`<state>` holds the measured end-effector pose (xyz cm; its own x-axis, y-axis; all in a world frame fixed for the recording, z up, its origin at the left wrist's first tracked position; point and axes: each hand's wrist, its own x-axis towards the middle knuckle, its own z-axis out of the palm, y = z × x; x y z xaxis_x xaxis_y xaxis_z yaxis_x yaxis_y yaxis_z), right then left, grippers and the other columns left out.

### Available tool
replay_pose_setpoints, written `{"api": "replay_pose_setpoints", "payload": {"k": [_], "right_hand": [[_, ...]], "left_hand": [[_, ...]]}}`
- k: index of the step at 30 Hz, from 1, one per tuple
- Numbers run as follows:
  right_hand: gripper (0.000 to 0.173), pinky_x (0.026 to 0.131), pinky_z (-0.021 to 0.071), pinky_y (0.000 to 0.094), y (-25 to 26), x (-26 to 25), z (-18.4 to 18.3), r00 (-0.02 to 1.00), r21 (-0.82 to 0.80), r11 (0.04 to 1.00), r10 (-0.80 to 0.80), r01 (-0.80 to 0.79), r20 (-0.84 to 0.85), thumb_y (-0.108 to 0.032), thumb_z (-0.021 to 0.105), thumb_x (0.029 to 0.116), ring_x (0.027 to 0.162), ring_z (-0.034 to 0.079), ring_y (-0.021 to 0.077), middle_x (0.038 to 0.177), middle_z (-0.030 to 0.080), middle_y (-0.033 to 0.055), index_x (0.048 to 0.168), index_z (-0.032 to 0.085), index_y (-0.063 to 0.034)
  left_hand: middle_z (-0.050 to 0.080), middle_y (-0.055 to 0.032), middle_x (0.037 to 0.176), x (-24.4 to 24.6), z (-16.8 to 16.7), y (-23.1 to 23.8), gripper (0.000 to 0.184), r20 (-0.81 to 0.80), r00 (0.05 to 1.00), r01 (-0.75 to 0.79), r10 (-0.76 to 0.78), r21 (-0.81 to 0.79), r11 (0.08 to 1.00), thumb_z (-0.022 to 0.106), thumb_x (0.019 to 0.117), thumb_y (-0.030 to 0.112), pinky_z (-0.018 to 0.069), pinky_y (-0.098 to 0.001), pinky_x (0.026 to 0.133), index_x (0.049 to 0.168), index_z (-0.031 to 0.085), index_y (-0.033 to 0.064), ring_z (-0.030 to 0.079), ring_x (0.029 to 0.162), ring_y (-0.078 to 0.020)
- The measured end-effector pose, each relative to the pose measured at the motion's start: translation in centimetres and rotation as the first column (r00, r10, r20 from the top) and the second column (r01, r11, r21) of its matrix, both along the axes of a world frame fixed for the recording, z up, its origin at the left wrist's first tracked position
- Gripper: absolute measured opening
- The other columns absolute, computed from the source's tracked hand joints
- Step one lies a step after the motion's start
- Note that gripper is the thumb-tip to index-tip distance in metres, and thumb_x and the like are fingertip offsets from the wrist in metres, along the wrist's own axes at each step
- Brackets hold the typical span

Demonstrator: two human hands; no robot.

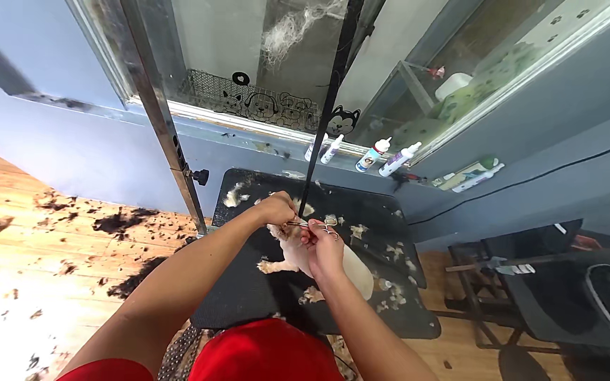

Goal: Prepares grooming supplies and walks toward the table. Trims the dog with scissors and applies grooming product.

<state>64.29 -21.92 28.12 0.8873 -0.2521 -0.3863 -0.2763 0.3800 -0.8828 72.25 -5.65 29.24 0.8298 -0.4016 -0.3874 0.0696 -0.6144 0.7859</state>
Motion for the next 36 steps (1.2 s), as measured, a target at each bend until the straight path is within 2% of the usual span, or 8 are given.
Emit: {"api": "replay_pose_setpoints", "payload": {"k": [4,7,10,13,16,21,30,36], "right_hand": [[0.013,0.057,0.0587,0.0297,-1.0,-0.2,0.2,0.995,-0.012,1.0,0.009,-0.008,0.103,-0.006,0.065,0.0999,0.063,0.069,0.0182,0.084,0.073,0.0156,0.109,0.066,0.0036],[0.012,0.061,0.0627,0.034,-2.1,-1.2,0.1,0.916,-0.296,0.946,0.23,-0.131,0.329,-0.005,0.067,0.0981,0.064,0.07,0.0207,0.083,0.073,0.0145,0.107,0.069,0.0025],[0.012,0.071,0.0652,0.03,-2.9,-1.5,-1.5,0.653,-0.767,0.641,0.59,-0.021,0.475,-0.009,0.07,0.0945,0.076,0.074,0.0117,0.091,0.076,0.0044,0.104,0.075,-0.003],[0.014,0.076,0.0628,0.0278,-2.7,-1.3,-3.1,0.456,-0.892,0.407,0.768,0.196,0.45,-0.012,0.068,0.0937,0.084,0.072,0.0101,0.094,0.075,0.0043,0.102,0.077,-0.0057],[0.013,0.072,0.0642,0.0276,-1.8,-1.8,-3.2,0.633,-0.835,0.543,0.619,0.084,0.466,-0.011,0.068,0.0962,0.079,0.073,0.0091,0.092,0.075,0.0029,0.103,0.076,-0.0043],[0.012,0.06,0.0632,0.0357,-0.2,-1.6,-0.7,0.983,-0.211,0.977,0.028,0.011,0.184,-0.006,0.067,0.0992,0.063,0.071,0.0212,0.081,0.073,0.0134,0.108,0.068,0.0023],[0.011,0.074,0.0636,0.0332,-0.5,-1.3,-0.6,0.971,0.248,0.945,-0.177,0.213,-0.159,-0.009,0.058,0.102,0.073,0.071,0.0189,0.087,0.067,0.0107,0.108,0.058,0.0002],[0.01,0.069,0.0643,0.0369,-1.4,-1.5,0.4,0.987,0.047,0.991,-0.132,0.128,0.091,-0.007,0.056,0.1042,0.068,0.072,0.0215,0.082,0.071,0.0126,0.107,0.06,0.001]], "left_hand": [[0.072,-0.0083,0.083,0.4,-0.6,0.2,0.014,-0.102,0.992,-0.088,0.077,-0.112,0.99,0.072,0.0932,0.019,0.0543,-0.0418,0.073,0.093,0.078,0.0068,0.067,0.076,-0.0178],[0.07,-0.0075,0.078,0.6,-1.1,0.2,0.013,-0.123,0.988,-0.114,0.098,-0.136,0.984,0.071,0.0928,0.018,0.0526,-0.0394,0.069,0.091,0.077,0.0059,0.064,0.071,-0.0161],[0.07,-0.0071,0.077,0.8,-1.1,0.1,0.014,-0.111,0.99,-0.106,0.091,-0.136,0.985,0.07,0.0932,0.018,0.0526,-0.0393,0.069,0.089,0.077,0.0061,0.065,0.072,-0.0161],[0.07,-0.0082,0.079,0.9,-0.8,-0.1,0.015,-0.063,0.995,-0.08,0.074,-0.094,0.992,0.071,0.0923,0.02,0.0519,-0.0437,0.071,0.089,0.077,0.007,0.065,0.075,-0.0189],[0.071,-0.0103,0.081,0.9,-0.9,-0.3,0.016,-0.027,0.996,-0.082,0.08,-0.094,0.992,0.071,0.0908,0.021,0.0536,-0.0496,0.073,0.089,0.077,0.0069,0.067,0.079,-0.023],[0.071,-0.0101,0.084,0.7,-0.7,-0.5,0.016,-0.029,0.996,-0.087,0.085,-0.09,0.992,0.071,0.0914,0.022,0.0535,-0.0516,0.076,0.091,0.078,0.0077,0.067,0.081,-0.0238],[0.07,-0.0154,0.097,1.2,0.1,-0.7,0.023,0.04,0.996,-0.085,0.083,0.038,0.996,0.068,0.094,0.027,0.0524,-0.0582,0.083,0.098,0.075,0.0054,0.066,0.096,-0.0315],[0.07,-0.014,0.092,1.4,0.0,-0.6,0.022,0.048,0.996,-0.073,0.072,0.028,0.997,0.068,0.0944,0.026,0.0525,-0.0562,0.08,0.093,0.076,0.006,0.066,0.09,-0.0295]]}}
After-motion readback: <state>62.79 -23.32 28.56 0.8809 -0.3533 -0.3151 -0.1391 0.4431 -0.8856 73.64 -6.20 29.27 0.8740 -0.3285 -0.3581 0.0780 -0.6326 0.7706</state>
